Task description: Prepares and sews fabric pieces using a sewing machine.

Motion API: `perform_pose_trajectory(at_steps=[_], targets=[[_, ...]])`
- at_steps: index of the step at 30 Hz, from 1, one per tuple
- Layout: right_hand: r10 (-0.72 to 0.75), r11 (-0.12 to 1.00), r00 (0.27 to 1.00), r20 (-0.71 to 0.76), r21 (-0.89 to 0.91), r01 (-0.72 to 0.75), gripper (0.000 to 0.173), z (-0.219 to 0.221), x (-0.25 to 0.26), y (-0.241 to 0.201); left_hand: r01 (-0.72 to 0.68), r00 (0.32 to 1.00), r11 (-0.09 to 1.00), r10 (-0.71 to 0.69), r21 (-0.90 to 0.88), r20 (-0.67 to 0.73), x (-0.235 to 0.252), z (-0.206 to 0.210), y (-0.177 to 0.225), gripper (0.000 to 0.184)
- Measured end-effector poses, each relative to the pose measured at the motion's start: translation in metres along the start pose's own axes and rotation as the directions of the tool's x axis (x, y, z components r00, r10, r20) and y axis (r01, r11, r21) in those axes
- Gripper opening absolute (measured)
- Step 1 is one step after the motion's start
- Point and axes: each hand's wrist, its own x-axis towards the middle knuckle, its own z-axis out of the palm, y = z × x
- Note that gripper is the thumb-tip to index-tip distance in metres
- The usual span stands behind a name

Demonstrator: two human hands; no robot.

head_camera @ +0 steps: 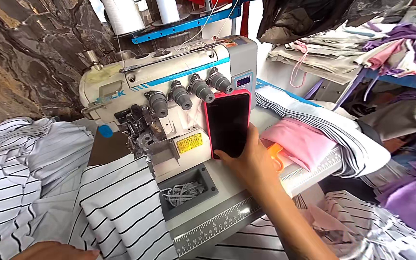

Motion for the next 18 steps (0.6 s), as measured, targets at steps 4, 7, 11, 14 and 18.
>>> perform_pose_trajectory(at_steps=[4,7,11,14,18], targets=[[0.036,0.999,0.999,0.011,-0.021,-0.036,0.098,0.002,0.0,-0.005,-0.002,1.0,1.0,0.002,-0.006,-0.003,-0.001,0.001,-0.001,0.024],[-0.017,1.0,0.996,0.084,-0.019,0.019,0.093,-0.01,0.002,-0.001,0.007,1.0,1.0,-0.007,-0.018,0.005,-0.002,-0.001,-0.002,0.024],[-0.064,0.998,0.97,0.235,0.011,0.063,0.094,-0.025,0.01,0.006,0.008,1.0,1.0,-0.008,-0.008,0.015,-0.002,-0.002,-0.003,0.024],[-0.07,0.997,0.956,0.284,0.009,0.07,0.098,-0.03,0.013,0.007,0.01,1.0,1.0,-0.01,-0.005,0.011,-0.001,-0.001,-0.003,0.024],[-0.144,0.984,0.918,0.368,0.148,0.095,0.096,-0.041,0.017,0.019,0.006,1.0,1.0,-0.006,0.003,0.005,0.001,0.001,-0.002,0.024]])
